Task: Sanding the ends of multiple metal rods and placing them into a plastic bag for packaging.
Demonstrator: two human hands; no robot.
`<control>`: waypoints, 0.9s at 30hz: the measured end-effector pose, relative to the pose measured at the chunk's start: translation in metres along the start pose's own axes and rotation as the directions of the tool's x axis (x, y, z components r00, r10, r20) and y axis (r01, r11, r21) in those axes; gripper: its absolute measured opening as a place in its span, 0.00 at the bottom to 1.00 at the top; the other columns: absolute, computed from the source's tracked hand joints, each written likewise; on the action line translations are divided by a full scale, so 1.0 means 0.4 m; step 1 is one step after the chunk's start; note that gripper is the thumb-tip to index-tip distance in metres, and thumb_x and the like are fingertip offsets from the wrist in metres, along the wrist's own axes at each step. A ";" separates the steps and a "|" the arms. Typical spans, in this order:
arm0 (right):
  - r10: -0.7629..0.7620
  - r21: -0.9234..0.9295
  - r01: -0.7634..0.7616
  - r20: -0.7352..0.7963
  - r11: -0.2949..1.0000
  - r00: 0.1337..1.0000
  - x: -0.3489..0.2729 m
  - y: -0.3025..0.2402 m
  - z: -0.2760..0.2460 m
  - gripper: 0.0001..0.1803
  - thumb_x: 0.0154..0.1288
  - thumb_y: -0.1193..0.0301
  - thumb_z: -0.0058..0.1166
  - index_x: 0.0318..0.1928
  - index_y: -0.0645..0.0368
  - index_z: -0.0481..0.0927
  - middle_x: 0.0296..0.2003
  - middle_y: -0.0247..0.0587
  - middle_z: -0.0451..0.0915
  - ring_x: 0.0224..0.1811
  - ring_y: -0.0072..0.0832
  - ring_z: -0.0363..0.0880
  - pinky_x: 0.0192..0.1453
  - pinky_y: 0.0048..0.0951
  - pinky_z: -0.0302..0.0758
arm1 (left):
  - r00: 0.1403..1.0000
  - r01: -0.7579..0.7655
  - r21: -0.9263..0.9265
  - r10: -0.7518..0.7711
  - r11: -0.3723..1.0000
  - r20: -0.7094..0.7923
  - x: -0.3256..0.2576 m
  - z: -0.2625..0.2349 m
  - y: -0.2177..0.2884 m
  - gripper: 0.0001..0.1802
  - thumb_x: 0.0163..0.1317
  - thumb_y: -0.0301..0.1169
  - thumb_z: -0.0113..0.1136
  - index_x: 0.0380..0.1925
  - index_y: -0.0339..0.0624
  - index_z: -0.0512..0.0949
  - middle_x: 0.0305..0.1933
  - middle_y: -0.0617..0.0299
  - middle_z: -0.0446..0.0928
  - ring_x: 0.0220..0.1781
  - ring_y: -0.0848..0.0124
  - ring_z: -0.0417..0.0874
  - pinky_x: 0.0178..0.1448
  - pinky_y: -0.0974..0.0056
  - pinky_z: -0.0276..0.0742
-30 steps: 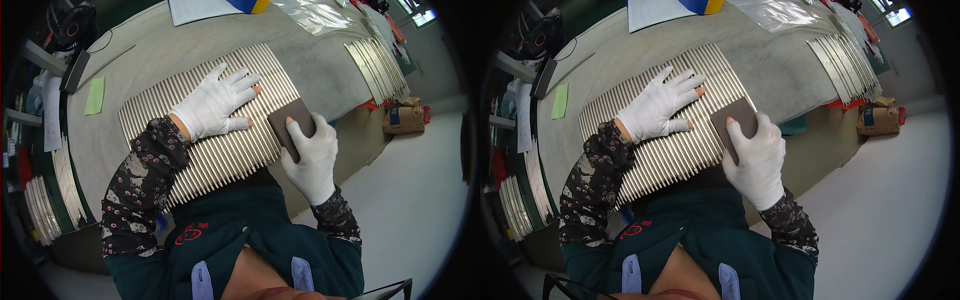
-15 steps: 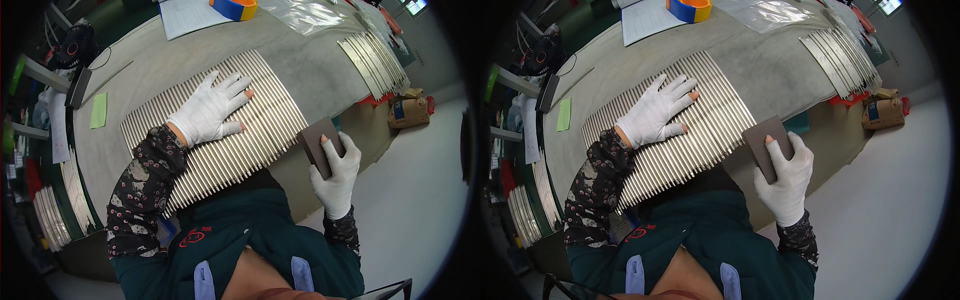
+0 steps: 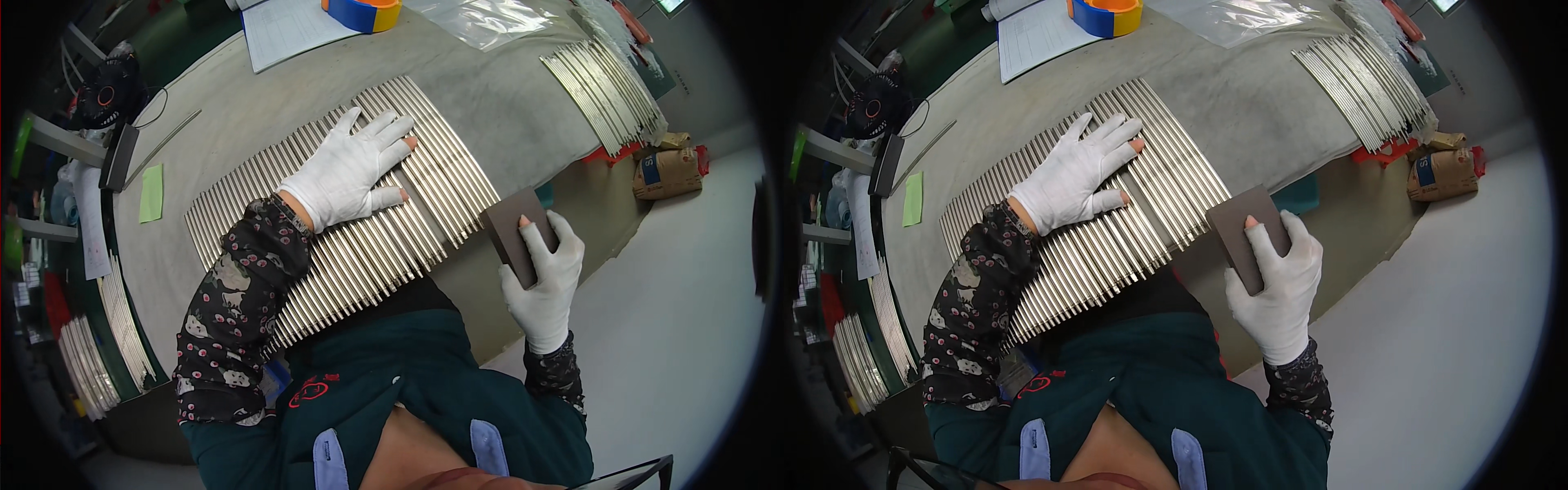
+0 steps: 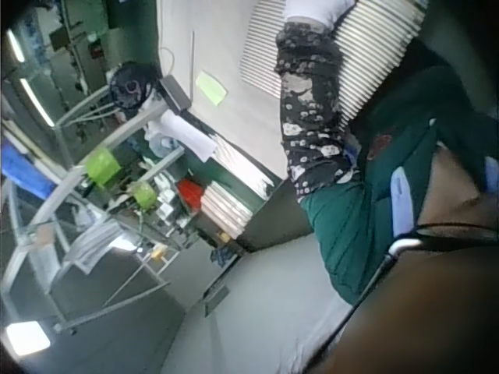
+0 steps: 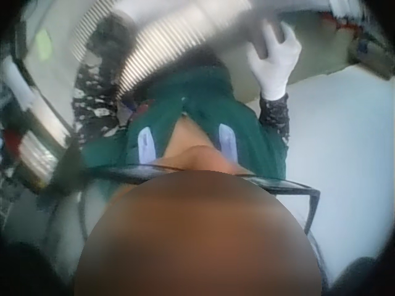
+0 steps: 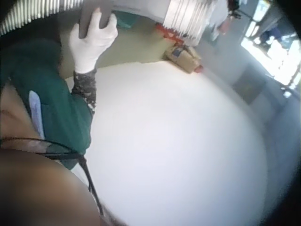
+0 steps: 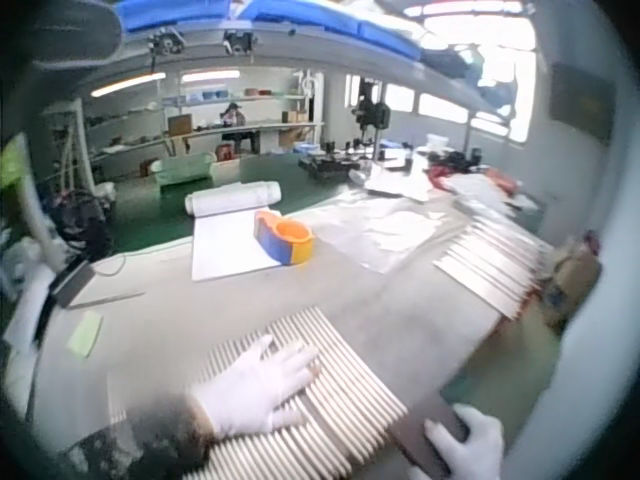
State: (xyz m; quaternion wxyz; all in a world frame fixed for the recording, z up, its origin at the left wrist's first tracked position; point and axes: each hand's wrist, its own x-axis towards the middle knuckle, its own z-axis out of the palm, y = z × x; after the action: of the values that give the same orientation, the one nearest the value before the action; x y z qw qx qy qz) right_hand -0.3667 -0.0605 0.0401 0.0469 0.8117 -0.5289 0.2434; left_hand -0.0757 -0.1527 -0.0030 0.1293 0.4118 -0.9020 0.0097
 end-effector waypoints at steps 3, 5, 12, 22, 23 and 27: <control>-0.059 0.019 0.059 0.006 0.998 0.998 0.011 -0.016 0.006 0.34 0.40 0.72 0.64 0.54 0.52 0.75 0.55 0.54 0.67 0.51 0.47 0.68 0.54 0.44 0.68 | 1.000 -0.007 0.006 0.007 1.000 0.008 0.006 -0.001 0.000 0.41 0.65 0.62 0.38 0.64 0.38 0.64 0.71 0.46 0.58 0.73 0.50 0.57 0.74 0.42 0.47; -0.102 -0.011 0.103 0.025 0.995 0.994 0.030 -0.035 0.017 0.33 0.40 0.71 0.64 0.54 0.52 0.75 0.54 0.55 0.67 0.50 0.47 0.68 0.52 0.44 0.69 | 1.000 -0.007 0.012 0.007 1.000 0.015 0.004 -0.004 0.000 0.41 0.65 0.63 0.38 0.64 0.38 0.63 0.72 0.46 0.58 0.73 0.50 0.57 0.74 0.42 0.47; -0.127 -0.050 0.127 -0.008 0.991 0.992 0.083 -0.109 0.069 0.31 0.42 0.69 0.64 0.53 0.52 0.76 0.52 0.53 0.68 0.48 0.46 0.69 0.50 0.42 0.69 | 1.000 -0.029 0.028 0.030 0.999 -0.001 -0.051 -0.010 -0.011 0.42 0.65 0.64 0.37 0.66 0.41 0.61 0.72 0.46 0.57 0.73 0.48 0.57 0.74 0.41 0.46; -0.085 0.011 0.085 -0.034 0.996 0.996 -0.008 -0.069 0.027 0.34 0.38 0.71 0.65 0.53 0.51 0.76 0.55 0.53 0.66 0.52 0.47 0.67 0.54 0.43 0.67 | 1.000 -0.019 0.044 0.018 0.999 0.020 -0.063 -0.022 -0.007 0.41 0.65 0.62 0.38 0.67 0.42 0.59 0.72 0.46 0.56 0.73 0.47 0.56 0.74 0.41 0.46; -0.086 0.018 0.086 -0.017 0.996 0.996 -0.006 -0.070 0.029 0.34 0.38 0.71 0.65 0.54 0.50 0.76 0.55 0.53 0.66 0.52 0.47 0.67 0.54 0.43 0.67 | 0.999 -0.019 0.044 0.017 0.999 0.028 -0.062 -0.023 -0.005 0.41 0.65 0.62 0.38 0.67 0.42 0.59 0.72 0.46 0.56 0.73 0.47 0.56 0.74 0.41 0.46; -0.087 0.027 0.086 0.030 0.996 0.996 0.007 -0.067 0.040 0.33 0.39 0.72 0.64 0.54 0.51 0.76 0.55 0.53 0.66 0.52 0.47 0.67 0.55 0.43 0.67 | 0.999 -0.010 0.039 0.008 0.999 0.048 -0.052 -0.023 -0.007 0.41 0.66 0.62 0.38 0.67 0.42 0.59 0.73 0.47 0.55 0.73 0.47 0.56 0.74 0.41 0.46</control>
State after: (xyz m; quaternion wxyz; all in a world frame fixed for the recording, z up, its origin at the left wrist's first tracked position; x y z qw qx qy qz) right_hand -0.3369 -0.0564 0.0322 0.0385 0.8380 -0.4908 0.2352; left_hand -0.0587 -0.1379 0.0007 0.0996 0.4102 -0.9064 0.0180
